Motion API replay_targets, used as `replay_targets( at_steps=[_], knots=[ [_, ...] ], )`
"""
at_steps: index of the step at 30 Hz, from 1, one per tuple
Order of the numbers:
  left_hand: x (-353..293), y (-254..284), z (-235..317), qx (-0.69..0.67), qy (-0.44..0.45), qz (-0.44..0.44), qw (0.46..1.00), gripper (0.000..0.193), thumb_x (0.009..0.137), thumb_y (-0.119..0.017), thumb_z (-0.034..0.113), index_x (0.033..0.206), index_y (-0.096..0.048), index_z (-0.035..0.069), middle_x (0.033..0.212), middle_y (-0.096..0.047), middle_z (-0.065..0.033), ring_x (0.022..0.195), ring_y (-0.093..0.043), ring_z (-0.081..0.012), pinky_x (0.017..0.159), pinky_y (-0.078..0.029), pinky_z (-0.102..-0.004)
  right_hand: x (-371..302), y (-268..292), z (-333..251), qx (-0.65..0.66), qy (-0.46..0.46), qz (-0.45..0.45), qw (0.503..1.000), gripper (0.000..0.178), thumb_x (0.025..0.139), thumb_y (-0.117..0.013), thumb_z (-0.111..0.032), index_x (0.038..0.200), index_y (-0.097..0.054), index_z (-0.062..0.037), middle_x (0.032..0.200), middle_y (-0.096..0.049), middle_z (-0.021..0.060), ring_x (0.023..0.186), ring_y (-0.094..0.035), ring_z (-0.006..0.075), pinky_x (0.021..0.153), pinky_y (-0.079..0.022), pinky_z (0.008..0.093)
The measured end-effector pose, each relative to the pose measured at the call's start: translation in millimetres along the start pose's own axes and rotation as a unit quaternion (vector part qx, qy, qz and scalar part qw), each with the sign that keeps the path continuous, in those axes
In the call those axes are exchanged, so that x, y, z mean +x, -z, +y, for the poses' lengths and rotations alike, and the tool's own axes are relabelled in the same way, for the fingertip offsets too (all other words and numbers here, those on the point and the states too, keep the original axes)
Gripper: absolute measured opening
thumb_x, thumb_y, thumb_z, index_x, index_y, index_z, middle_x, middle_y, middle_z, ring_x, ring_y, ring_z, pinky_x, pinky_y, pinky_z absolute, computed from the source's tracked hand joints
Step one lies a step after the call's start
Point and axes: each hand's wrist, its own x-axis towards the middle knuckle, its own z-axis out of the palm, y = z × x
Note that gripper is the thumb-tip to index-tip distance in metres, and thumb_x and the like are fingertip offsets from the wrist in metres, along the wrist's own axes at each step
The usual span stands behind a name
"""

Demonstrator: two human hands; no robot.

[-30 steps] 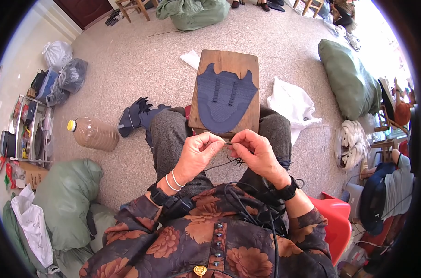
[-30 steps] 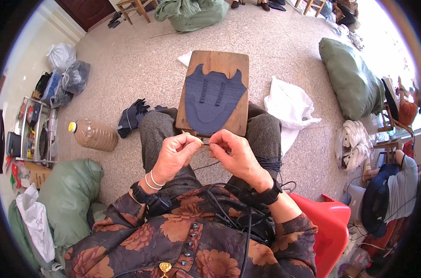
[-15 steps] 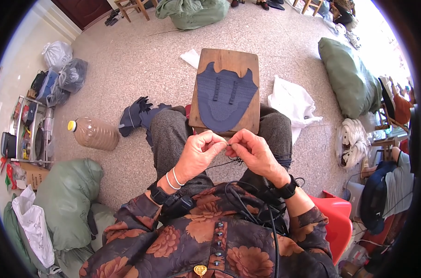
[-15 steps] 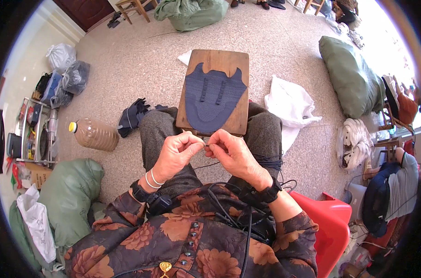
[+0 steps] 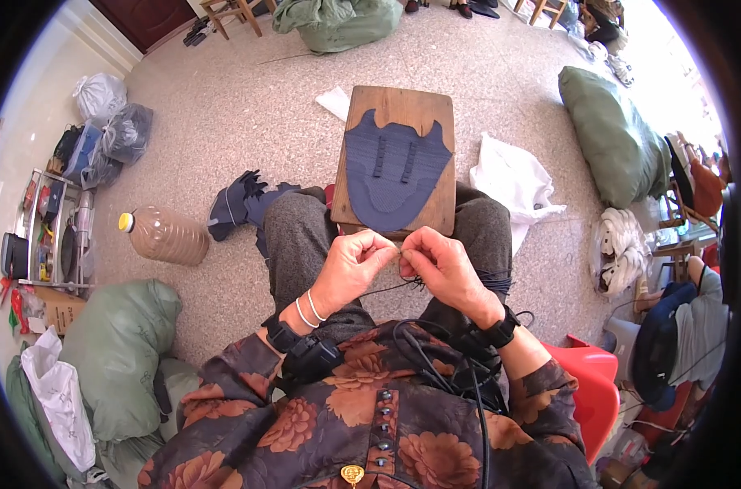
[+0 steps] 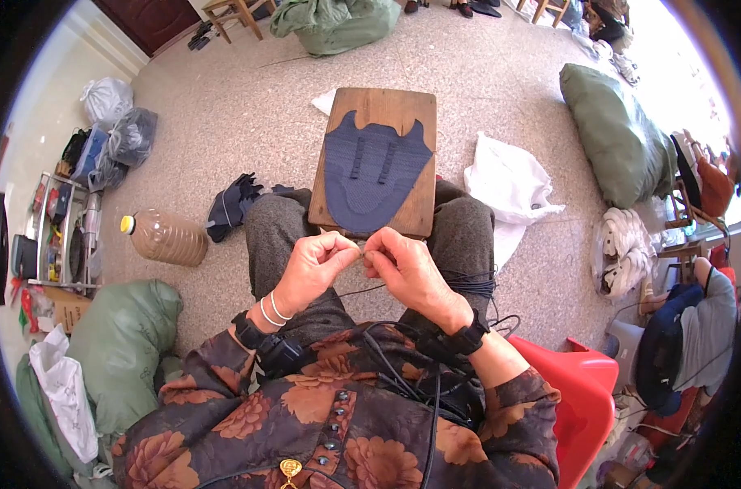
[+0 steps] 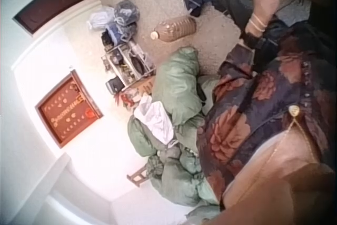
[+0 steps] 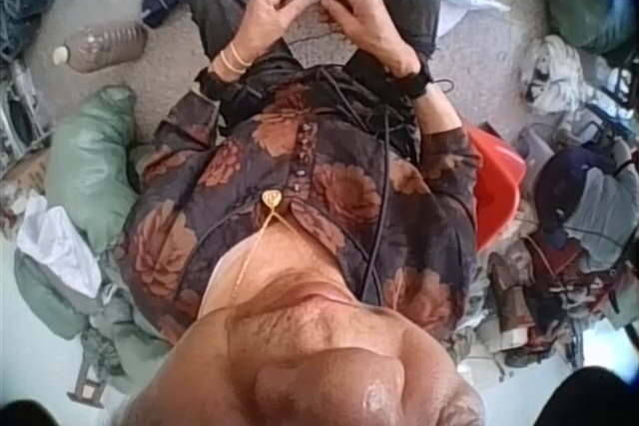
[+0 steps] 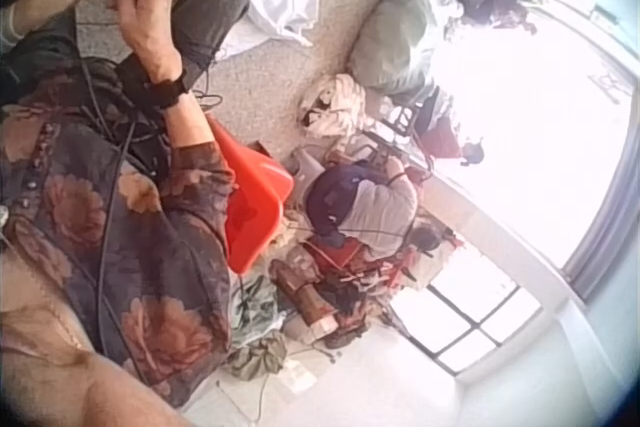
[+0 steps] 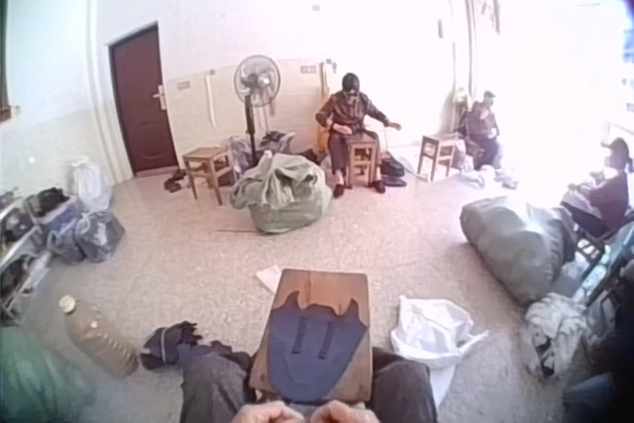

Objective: Manual stitching or assembling of shoe components using thread and needle.

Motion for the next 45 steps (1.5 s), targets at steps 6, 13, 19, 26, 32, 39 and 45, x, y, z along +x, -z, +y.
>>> replay_targets(
  at_steps=[6, 13, 19, 26, 32, 39, 45],
  knots=[
    [3, 3, 4, -0.084, 0.069, -0.013, 0.994, 0.019, 0.099, -0.062, 0.020, 0.096, -0.069, 0.003, 0.069, -0.054, 0.0075, 0.050, -0.041, 0.0009, 0.043, -0.031, -0.0174, 8, -2, -1, -0.126, 0.107, 0.016, 0.986, 0.006, 0.095, -0.056, -0.001, 0.100, -0.058, 0.0016, 0.074, -0.063, 0.0077, 0.068, -0.066, 0.0129, 0.062, -0.053, 0.0277],
    [-35, 20, 5, -0.218, 0.151, 0.029, 0.964, 0.021, 0.103, -0.050, 0.023, 0.104, -0.062, 0.005, 0.070, -0.040, 0.0075, 0.053, -0.032, -0.0014, 0.044, -0.031, -0.0191, 8, 7, 7, 0.115, -0.006, 0.094, 0.989, 0.005, 0.100, -0.052, -0.003, 0.102, -0.056, -0.0002, 0.080, -0.064, 0.0038, 0.068, -0.062, 0.0096, 0.062, -0.052, 0.0233],
    [-84, -13, -50, -0.400, 0.375, -0.110, 0.829, 0.019, 0.099, -0.051, 0.011, 0.113, -0.059, 0.002, 0.082, -0.055, 0.0028, 0.055, -0.039, -0.0041, 0.052, -0.037, -0.0202, 10, 26, -3, 0.280, -0.007, 0.120, 0.952, 0.012, 0.103, -0.053, -0.015, 0.104, -0.056, -0.0031, 0.090, -0.066, 0.0071, 0.071, -0.065, 0.0129, 0.065, -0.056, 0.0263],
    [-61, -21, -86, -0.583, 0.404, 0.017, 0.704, 0.029, 0.098, -0.063, 0.034, 0.104, -0.057, 0.007, 0.074, -0.049, 0.0039, 0.047, -0.030, -0.0039, 0.050, -0.032, -0.0210, -10, 45, -24, 0.353, -0.006, 0.159, 0.922, 0.010, 0.103, -0.054, -0.016, 0.105, -0.057, -0.0063, 0.088, -0.065, 0.0051, 0.066, -0.059, 0.0108, 0.059, -0.050, 0.0243],
    [-67, 8, -64, -0.571, 0.219, 0.100, 0.785, 0.013, 0.098, -0.063, 0.023, 0.099, -0.062, 0.010, 0.063, -0.043, 0.0070, 0.045, -0.031, -0.0039, 0.048, -0.032, -0.0230, -43, 108, 7, 0.148, 0.034, 0.336, 0.929, 0.020, 0.100, -0.056, -0.011, 0.119, -0.059, -0.0039, 0.082, -0.065, 0.0026, 0.056, -0.049, 0.0038, 0.046, -0.033, 0.0164],
    [-51, 17, -16, -0.229, 0.129, 0.057, 0.963, 0.022, 0.103, -0.055, 0.024, 0.098, -0.064, 0.005, 0.069, -0.045, 0.0066, 0.050, -0.036, -0.0001, 0.041, -0.032, -0.0181, -29, 80, -2, 0.031, -0.029, 0.224, 0.974, 0.017, 0.095, -0.055, -0.007, 0.106, -0.068, -0.0062, 0.084, -0.068, 0.0015, 0.057, -0.051, 0.0036, 0.048, -0.037, 0.0188],
    [-13, -11, -8, -0.139, 0.170, -0.096, 0.971, 0.013, 0.097, -0.057, 0.016, 0.096, -0.064, 0.005, 0.070, -0.048, 0.0061, 0.053, -0.044, -0.0010, 0.043, -0.035, -0.0202, 14, 1, -47, -0.109, 0.077, -0.034, 0.990, 0.013, 0.089, -0.065, -0.007, 0.098, -0.067, 0.0024, 0.079, -0.061, 0.0080, 0.069, -0.059, 0.0140, 0.061, -0.046, 0.0267]
  ],
)
